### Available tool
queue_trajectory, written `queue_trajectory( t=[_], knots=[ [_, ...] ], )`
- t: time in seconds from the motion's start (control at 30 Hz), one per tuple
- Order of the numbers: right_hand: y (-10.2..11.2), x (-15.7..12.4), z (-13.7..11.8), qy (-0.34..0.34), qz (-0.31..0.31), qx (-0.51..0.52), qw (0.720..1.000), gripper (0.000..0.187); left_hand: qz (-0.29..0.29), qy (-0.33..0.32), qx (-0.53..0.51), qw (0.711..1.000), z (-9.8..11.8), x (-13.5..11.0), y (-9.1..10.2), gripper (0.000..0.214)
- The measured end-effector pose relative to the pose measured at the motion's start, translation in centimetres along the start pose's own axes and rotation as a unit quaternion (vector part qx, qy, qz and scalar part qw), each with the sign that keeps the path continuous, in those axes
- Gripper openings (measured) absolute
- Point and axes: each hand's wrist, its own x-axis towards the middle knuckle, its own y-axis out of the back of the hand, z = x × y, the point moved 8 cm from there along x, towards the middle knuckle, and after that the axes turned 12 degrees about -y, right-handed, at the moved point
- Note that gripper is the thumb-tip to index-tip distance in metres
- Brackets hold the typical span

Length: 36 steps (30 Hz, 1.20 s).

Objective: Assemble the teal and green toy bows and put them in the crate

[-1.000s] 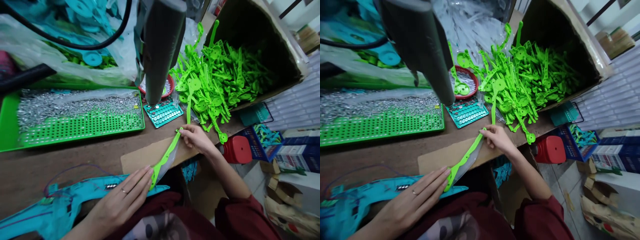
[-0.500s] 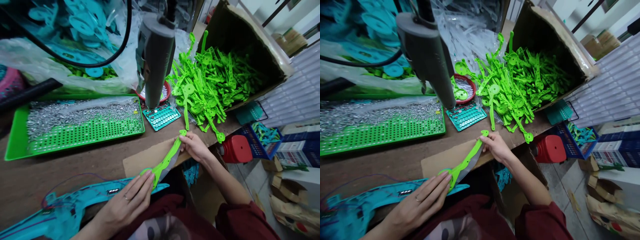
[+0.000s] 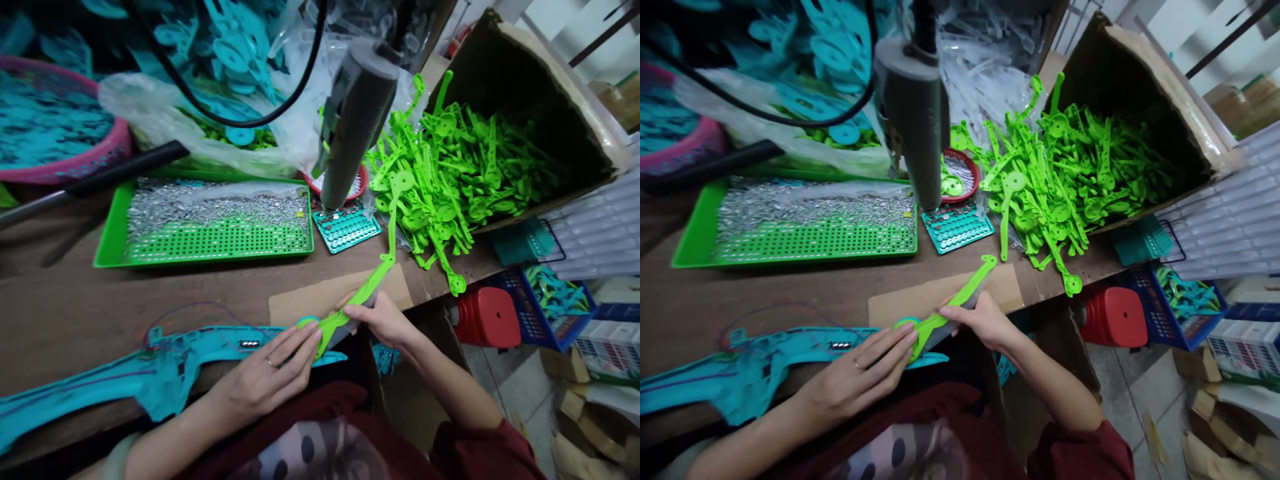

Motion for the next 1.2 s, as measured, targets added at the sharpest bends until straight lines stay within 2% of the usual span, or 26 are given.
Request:
queue_trajectory(
  t=[0.13, 0.23, 0.3, 0.37, 0.43, 0.47, 0.53, 0.6, 0.77, 0.9, 1.03, 1.07, 1.13, 1.2],
  knots=[
    [0.5, 0.0, -0.3, 0.038, 0.007, -0.032, 0.999, 0.034, -0.013, -0.002, 0.016, 1.000, -0.1, 0.0, 0.1, 0.025],
    [0.9, 0.1, -0.4, 0.023, -0.011, -0.072, 0.997, 0.039, 0.005, 0.027, -0.009, 1.000, -0.1, 0.4, 0.7, 0.020],
    [1.3, 0.2, -0.4, 0.006, -0.006, -0.102, 0.995, 0.039, 0.033, 0.118, -0.050, 0.991, -0.9, 0.9, 1.1, 0.021],
    [1.6, 0.3, -0.6, 0.002, 0.006, -0.127, 0.992, 0.037, 0.035, 0.252, -0.079, 0.964, -2.6, 1.1, 1.0, 0.026],
    [1.6, 0.3, -1.2, 0.019, 0.017, -0.145, 0.989, 0.035, -0.004, 0.355, -0.105, 0.929, -4.4, 1.3, 0.3, 0.028],
    [1.5, 0.3, -1.5, 0.032, 0.020, -0.153, 0.987, 0.035, -0.032, 0.379, -0.127, 0.916, -5.1, 1.6, -0.2, 0.028],
    [1.3, 0.2, -2.1, 0.050, 0.022, -0.170, 0.984, 0.036, -0.093, 0.386, -0.196, 0.897, -6.2, 2.2, -1.5, 0.025],
    [1.2, 0.0, -2.3, 0.043, 0.022, -0.187, 0.981, 0.035, -0.126, 0.380, -0.258, 0.879, -7.1, 2.5, -2.5, 0.020],
    [0.9, -0.4, -2.0, 0.002, 0.010, -0.215, 0.977, 0.034, -0.094, 0.414, -0.316, 0.849, -8.5, 1.9, -3.0, 0.014],
    [0.7, -0.3, -1.7, 0.041, 0.038, -0.212, 0.976, 0.030, -0.071, 0.433, -0.319, 0.840, -8.6, 1.7, -2.8, 0.015],
    [1.1, -0.2, -1.7, 0.075, 0.074, -0.209, 0.972, 0.034, -0.062, 0.445, -0.316, 0.836, -8.9, 1.6, -3.0, 0.016],
    [1.3, -0.2, -1.7, 0.055, 0.066, -0.211, 0.974, 0.036, -0.067, 0.448, -0.312, 0.835, -9.0, 1.5, -3.2, 0.015],
    [1.5, -0.3, -1.9, -0.031, 0.011, -0.265, 0.964, 0.037, -0.084, 0.445, -0.303, 0.839, -8.9, 1.5, -3.6, 0.015],
    [2.0, -0.8, -3.5, -0.082, -0.032, -0.375, 0.923, 0.033, -0.112, 0.434, -0.295, 0.844, -8.6, 1.8, -4.0, 0.016]
  ],
)
